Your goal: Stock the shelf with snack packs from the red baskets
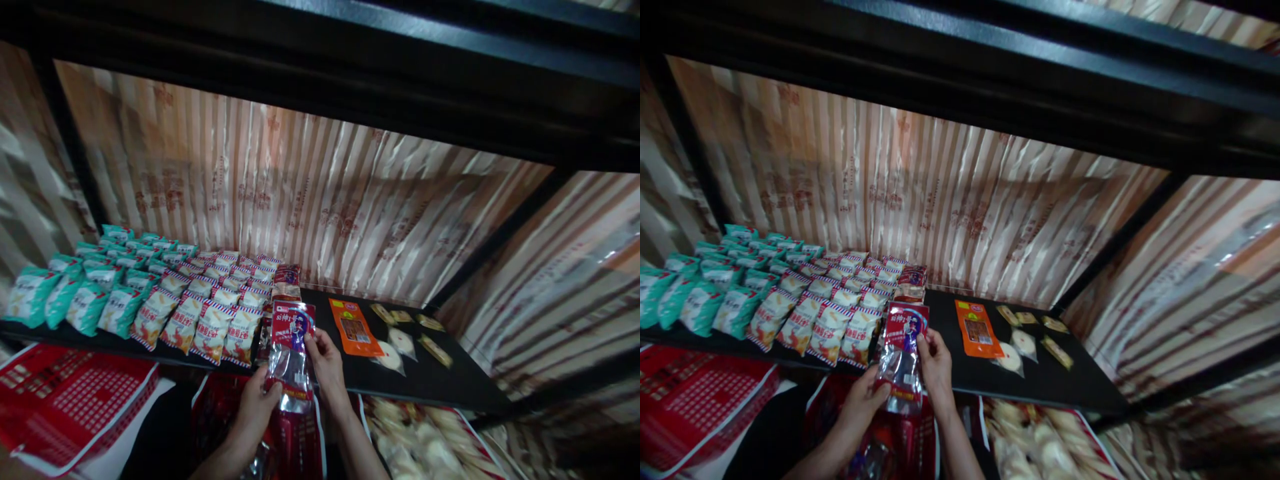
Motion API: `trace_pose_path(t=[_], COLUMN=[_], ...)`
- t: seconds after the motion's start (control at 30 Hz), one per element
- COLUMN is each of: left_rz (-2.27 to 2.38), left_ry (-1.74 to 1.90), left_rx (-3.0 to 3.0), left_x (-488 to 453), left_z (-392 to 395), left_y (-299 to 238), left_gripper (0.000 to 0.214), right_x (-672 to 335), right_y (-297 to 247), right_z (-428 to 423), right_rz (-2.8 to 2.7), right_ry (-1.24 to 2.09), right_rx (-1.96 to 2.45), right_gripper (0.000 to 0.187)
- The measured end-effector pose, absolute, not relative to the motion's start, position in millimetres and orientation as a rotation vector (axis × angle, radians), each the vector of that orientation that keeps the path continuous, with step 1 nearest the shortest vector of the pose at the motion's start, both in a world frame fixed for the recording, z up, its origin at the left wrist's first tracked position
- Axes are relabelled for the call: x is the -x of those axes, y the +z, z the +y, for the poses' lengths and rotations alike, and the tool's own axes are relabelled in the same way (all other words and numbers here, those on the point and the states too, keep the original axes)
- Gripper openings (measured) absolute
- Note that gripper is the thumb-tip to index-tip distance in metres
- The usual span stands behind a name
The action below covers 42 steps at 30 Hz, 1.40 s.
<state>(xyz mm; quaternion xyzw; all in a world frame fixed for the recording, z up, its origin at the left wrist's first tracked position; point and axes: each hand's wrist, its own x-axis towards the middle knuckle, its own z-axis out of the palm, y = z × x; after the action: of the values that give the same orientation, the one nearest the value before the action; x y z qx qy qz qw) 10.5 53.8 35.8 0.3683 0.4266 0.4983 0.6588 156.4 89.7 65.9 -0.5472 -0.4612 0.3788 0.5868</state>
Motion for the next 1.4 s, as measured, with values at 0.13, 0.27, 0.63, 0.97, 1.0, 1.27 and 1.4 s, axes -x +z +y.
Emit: trace_pose_path(t=[0.13,0.27,0.63,0.97,1.0,1.27,1.4], left_rz=[1.065,1.214,1.390,1.385,1.388,1.451,1.457], left_ry=[1.197,1.329,1.532,1.542,1.553,1.530,1.473], left_rx=[-0.921,-1.093,-1.426,-1.205,-1.214,-1.333,-1.397], left_x=[-21.5,-32.8,-58.1,-58.9,-58.2,-54.4,-53.6], left_z=[85.4,107.8,143.8,162.1,162.1,156.5,153.7], left_y=[41.8,50.1,57.8,46.8,45.6,39.1,34.4], left_gripper=[0.044,0.052,0.026,0.026,0.026,0.031,0.036], right_x=[-163.8,-173.5,-178.2,-172.5,-170.3,-149.8,-146.1], right_y=[73.5,83.2,102.5,97.1,96.6,96.9,99.6], right_z=[108.2,139.3,224.8,257.7,258.7,248.2,240.3], right_rz=[-1.141,-1.213,-1.534,-1.743,-1.753,-1.765,-1.846], right_ry=[0.729,0.505,0.224,0.121,0.108,0.002,-0.171], right_rx=[1.354,1.532,1.905,2.025,2.032,2.182,2.144], right_gripper=[0.042,0.053,0.037,0.022,0.023,0.027,0.027])
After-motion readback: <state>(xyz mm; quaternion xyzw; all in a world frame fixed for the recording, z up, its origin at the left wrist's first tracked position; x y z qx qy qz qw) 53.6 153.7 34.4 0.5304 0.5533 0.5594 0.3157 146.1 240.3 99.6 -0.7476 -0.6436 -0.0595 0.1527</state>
